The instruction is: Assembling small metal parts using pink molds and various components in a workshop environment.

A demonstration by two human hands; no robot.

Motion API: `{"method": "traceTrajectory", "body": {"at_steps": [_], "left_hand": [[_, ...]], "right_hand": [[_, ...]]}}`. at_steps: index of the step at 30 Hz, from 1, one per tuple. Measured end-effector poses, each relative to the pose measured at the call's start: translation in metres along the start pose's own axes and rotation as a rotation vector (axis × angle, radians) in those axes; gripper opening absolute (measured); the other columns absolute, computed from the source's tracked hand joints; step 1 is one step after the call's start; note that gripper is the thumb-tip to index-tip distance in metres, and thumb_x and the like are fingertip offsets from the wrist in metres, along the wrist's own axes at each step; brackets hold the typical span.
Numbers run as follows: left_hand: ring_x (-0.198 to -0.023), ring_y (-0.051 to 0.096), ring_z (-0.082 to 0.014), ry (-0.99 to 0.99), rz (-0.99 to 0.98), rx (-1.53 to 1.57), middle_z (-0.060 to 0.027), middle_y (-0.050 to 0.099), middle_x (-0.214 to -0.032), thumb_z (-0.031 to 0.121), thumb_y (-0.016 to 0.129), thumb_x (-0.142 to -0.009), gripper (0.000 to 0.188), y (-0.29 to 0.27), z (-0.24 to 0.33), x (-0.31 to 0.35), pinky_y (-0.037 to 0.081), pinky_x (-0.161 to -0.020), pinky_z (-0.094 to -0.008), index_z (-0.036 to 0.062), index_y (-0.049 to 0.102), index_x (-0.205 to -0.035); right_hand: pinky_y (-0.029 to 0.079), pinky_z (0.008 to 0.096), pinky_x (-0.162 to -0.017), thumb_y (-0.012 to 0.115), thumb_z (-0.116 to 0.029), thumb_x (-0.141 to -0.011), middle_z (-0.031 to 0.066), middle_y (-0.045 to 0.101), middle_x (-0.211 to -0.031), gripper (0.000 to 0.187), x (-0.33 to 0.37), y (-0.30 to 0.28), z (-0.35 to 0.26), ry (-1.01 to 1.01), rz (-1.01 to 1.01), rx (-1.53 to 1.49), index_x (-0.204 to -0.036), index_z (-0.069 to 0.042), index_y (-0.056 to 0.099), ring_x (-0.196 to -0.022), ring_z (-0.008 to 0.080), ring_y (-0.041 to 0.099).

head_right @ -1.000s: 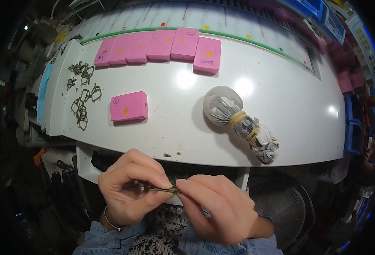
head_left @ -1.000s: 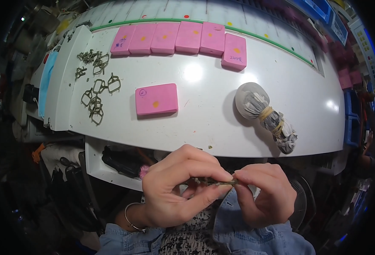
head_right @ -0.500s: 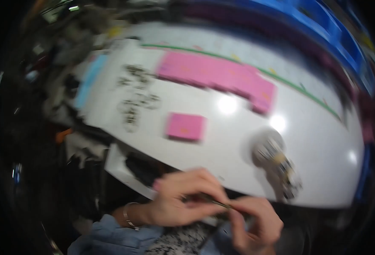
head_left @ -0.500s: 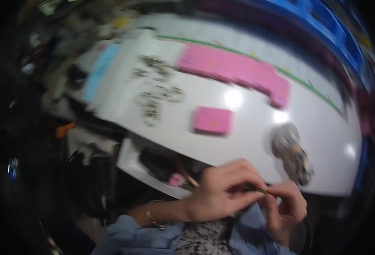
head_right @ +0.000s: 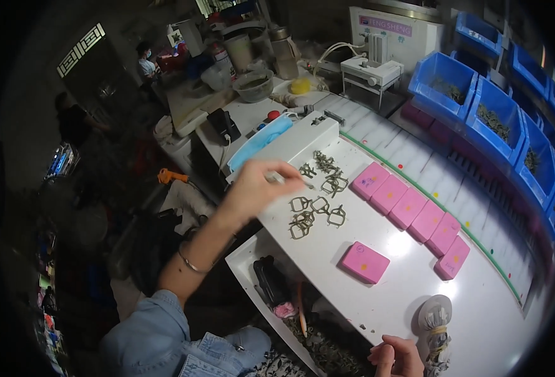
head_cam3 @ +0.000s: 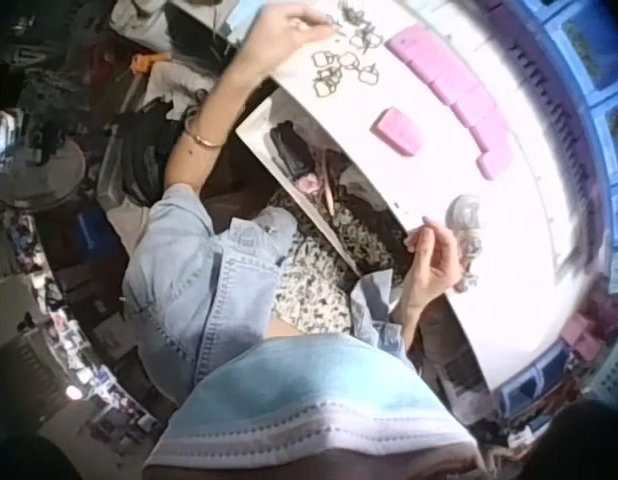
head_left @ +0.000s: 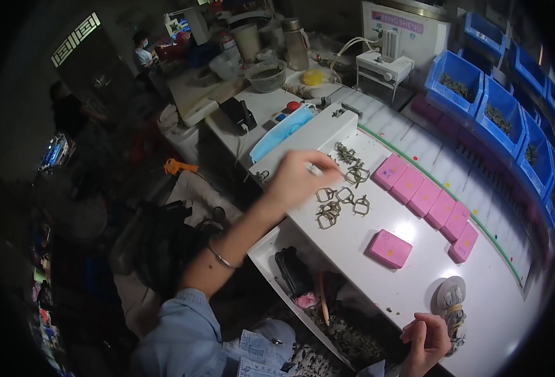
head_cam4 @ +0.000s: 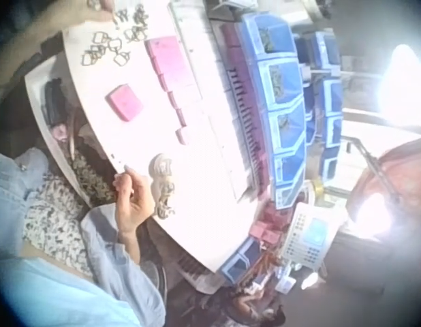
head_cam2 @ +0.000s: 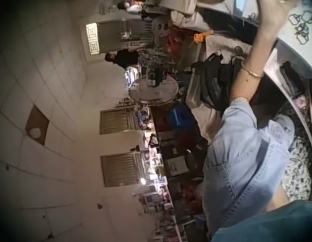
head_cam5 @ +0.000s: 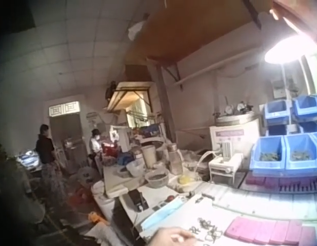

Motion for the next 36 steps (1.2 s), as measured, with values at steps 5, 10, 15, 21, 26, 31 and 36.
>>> {"method": "traceTrajectory", "body": {"at_steps": [5, 10, 15, 21, 26, 31, 36], "left_hand": [[-0.062, 0.059, -0.0112, -0.018, 0.203, -0.406, -0.0081, 0.065, -0.068, 0.013, 0.072, -0.067, 0.017, -0.06, -0.062, -0.035, 0.047, -0.058, -0.0245, -0.0014, 0.068, -0.074], [-0.06, 0.059, -0.0121, -0.195, 0.203, -0.3, -0.0064, 0.064, -0.066, 0.014, 0.072, -0.067, 0.016, -0.064, -0.063, -0.04, 0.046, -0.058, -0.0239, 0.0009, 0.069, -0.075], [-0.063, 0.058, -0.0101, -0.004, 0.391, -0.298, -0.0049, 0.065, -0.07, 0.012, 0.069, -0.072, 0.017, -0.076, -0.068, -0.025, 0.045, -0.058, -0.0235, 0.001, 0.068, -0.084], [-0.045, 0.038, 0.0, -0.293, -0.045, 0.539, -0.0001, 0.057, -0.073, 0.01, 0.058, -0.083, 0.018, -0.006, -0.026, 0.02, 0.025, -0.039, -0.0133, -0.003, 0.062, -0.096], [-0.05, 0.041, 0.0001, -0.264, -0.049, 0.295, 0.0028, 0.056, -0.068, 0.007, 0.065, -0.079, 0.013, 0.019, -0.055, 0.032, 0.031, -0.043, -0.0147, 0.0005, 0.065, -0.091], [-0.057, 0.045, -0.0086, -0.03, 0.161, -0.28, -0.0012, 0.051, -0.069, 0.012, 0.077, -0.068, 0.025, 0.023, -0.058, 0.035, 0.039, -0.052, -0.0237, 0.0025, 0.062, -0.086], [-0.062, 0.047, -0.0161, -0.014, 0.132, -0.379, -0.0058, 0.049, -0.073, 0.014, 0.081, -0.059, 0.034, 0.032, -0.052, 0.033, 0.041, -0.056, -0.0284, 0.0037, 0.059, -0.083]], "right_hand": [[0.041, 0.0185, -0.054, 0.053, 0.001, -0.087, 0.0061, 0.057, -0.072, 0.012, 0.0, -0.007, 0.005, 0.015, -0.054, 0.051, -0.097, 0.004, 0.059, -0.061, 0.0087, 0.052], [0.041, 0.0188, -0.055, 0.052, 0.005, -0.086, 0.0059, 0.055, -0.074, 0.014, 0.001, -0.007, 0.004, -0.003, -0.111, 0.16, -0.098, 0.005, 0.059, -0.062, 0.0085, 0.052], [0.037, 0.0187, -0.049, 0.052, -0.003, -0.085, 0.0074, 0.054, -0.063, 0.009, -0.001, 0.005, 0.025, 0.141, 0.006, 0.066, -0.084, 0.006, 0.056, -0.052, 0.0098, 0.05], [0.038, 0.0188, -0.048, 0.051, -0.003, -0.087, 0.0073, 0.054, -0.061, 0.012, -0.015, 0.025, 0.014, 0.096, -0.05, 0.138, -0.085, 0.006, 0.058, -0.051, 0.0101, 0.052], [0.04, 0.0194, -0.049, 0.053, -0.002, -0.085, 0.0069, 0.056, -0.061, 0.011, -0.032, 0.05, 0.011, -0.002, -0.163, 0.273, -0.083, 0.005, 0.06, -0.052, 0.0106, 0.054], [0.042, 0.0205, -0.049, 0.054, -0.002, -0.083, 0.0092, 0.059, -0.063, 0.01, -0.047, 0.079, 0.004, -0.049, -0.26, 0.334, -0.083, 0.005, 0.061, -0.053, 0.0118, 0.056], [0.043, 0.0224, -0.05, 0.056, 0.004, -0.079, 0.0103, 0.06, -0.064, 0.008, -0.059, 0.101, 0.006, -0.106, -0.42, 0.362, -0.084, 0.004, 0.062, -0.055, 0.0146, 0.059]]}}
Point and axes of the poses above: each hand's wrist, its own x-axis away from the middle knuckle, its own y-axis out of the palm, z = x × y, the point moved 3 cm from there along -x, towards the middle knuckle
